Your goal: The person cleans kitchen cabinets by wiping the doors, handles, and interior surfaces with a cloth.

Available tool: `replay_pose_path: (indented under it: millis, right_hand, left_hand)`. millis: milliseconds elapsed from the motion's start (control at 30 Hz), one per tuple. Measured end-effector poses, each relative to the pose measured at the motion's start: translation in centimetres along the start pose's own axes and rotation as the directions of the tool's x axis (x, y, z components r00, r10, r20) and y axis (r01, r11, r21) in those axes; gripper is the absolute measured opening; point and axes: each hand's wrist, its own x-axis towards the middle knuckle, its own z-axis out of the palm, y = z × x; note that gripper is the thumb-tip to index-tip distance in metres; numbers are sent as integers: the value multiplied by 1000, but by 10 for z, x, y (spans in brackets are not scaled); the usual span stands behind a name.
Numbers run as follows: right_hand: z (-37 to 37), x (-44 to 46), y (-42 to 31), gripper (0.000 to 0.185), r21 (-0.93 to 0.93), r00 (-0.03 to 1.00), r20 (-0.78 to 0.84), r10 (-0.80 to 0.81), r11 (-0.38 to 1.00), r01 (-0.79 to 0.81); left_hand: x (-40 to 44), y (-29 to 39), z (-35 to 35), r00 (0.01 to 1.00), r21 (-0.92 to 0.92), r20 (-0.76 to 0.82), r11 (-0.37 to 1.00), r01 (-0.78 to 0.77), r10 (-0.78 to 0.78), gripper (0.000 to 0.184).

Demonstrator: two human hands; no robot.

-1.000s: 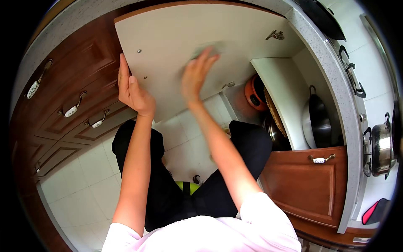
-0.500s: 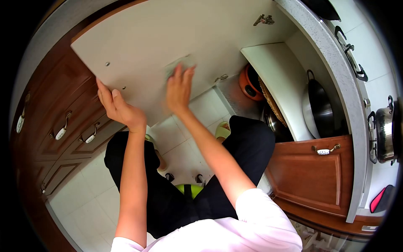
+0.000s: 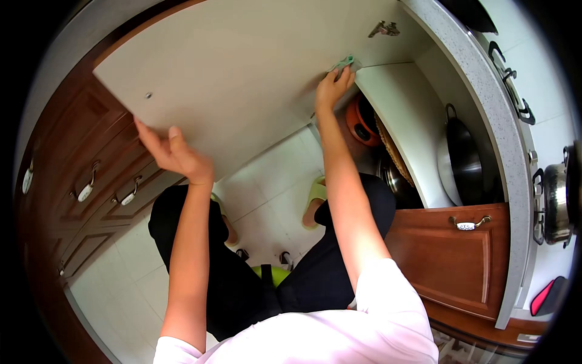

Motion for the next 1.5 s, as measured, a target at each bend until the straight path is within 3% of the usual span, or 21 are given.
replay_pose_path:
  millis: [100, 200, 267, 333, 367, 467, 567, 700, 867, 967, 1067, 1200, 1267, 1333, 1400, 1467, 1500]
  right_hand:
    - [3, -69, -26, 40, 141, 994, 112, -5, 990, -11]
    - [34, -182, -49, 38, 141, 975, 18, -222, 966, 217]
    - [34, -252, -82, 47, 393, 951, 273, -145, 919, 27]
    - [42, -309, -95, 50, 314, 885, 431, -179, 949, 39]
    - [41, -316, -96, 49, 327, 879, 432, -200, 944, 54]
    - [40, -326, -97, 47, 353, 863, 434, -260, 930, 102]
    - [41, -312, -88, 46, 356, 873, 402, -276, 926, 128]
    - [44, -246, -60, 51, 284, 962, 252, -102, 958, 27]
    - [38, -101, 13, 53, 181, 1000, -10, 22, 983, -20]
    - [21, -15, 65, 52, 144, 996, -61, 62, 988, -53]
    - [6, 13, 72, 46, 94, 983, -122, 138, 988, -127]
    - [13, -11, 61, 36, 99, 973, -143, 182, 981, -169]
    - [24, -52, 54, 34, -5, 986, -166, 18, 1000, -19]
    - [31, -116, 22, 34, 118, 988, -141, -61, 990, 78]
    - [36, -186, -16, 34, 269, 999, -37, -40, 962, 48]
    - [38, -252, -52, 38, 306, 993, 111, -43, 952, 7]
    - [41, -282, -64, 39, 270, 986, 115, -122, 959, 87]
  left_hand:
    - [1, 1, -6, 1000, 1, 22, 1000, 15, -15, 66]
    - [3, 5, -10, 998, -49, 63, 999, 23, -20, 66]
    - [7, 8, -13, 995, -43, 94, 999, -8, 12, 63]
    - [10, 13, -19, 993, -23, 115, 999, 40, -37, 59]
    - [12, 15, -21, 990, -13, 125, 998, 65, -63, 57]
    - [14, 18, -29, 992, 142, 113, 989, 45, -61, 53]
    - [15, 9, -35, 989, 270, 145, 960, -81, 42, 51]
    - [7, 6, -19, 991, -79, 69, 989, 122, -116, 58]
    - [4, 12, -6, 984, -93, 107, 984, 152, -142, 67]
    - [2, 8, -5, 989, -85, 93, 989, 123, -115, 68]
    - [1, 6, -6, 990, -86, 89, 989, 120, -112, 67]
    - [2, 6, -12, 982, -94, 132, 984, 151, -138, 67]
    - [3, 5, -15, 979, -104, 141, 981, 164, -149, 67]
    - [4, 5, -18, 975, -157, 150, 970, 187, -164, 66]
    - [5, 6, -21, 971, -194, 172, 960, 200, -167, 66]
    - [8, 9, -23, 967, -198, 195, 959, 205, -166, 65]
    - [10, 12, -25, 964, -201, 208, 958, 207, -165, 65]
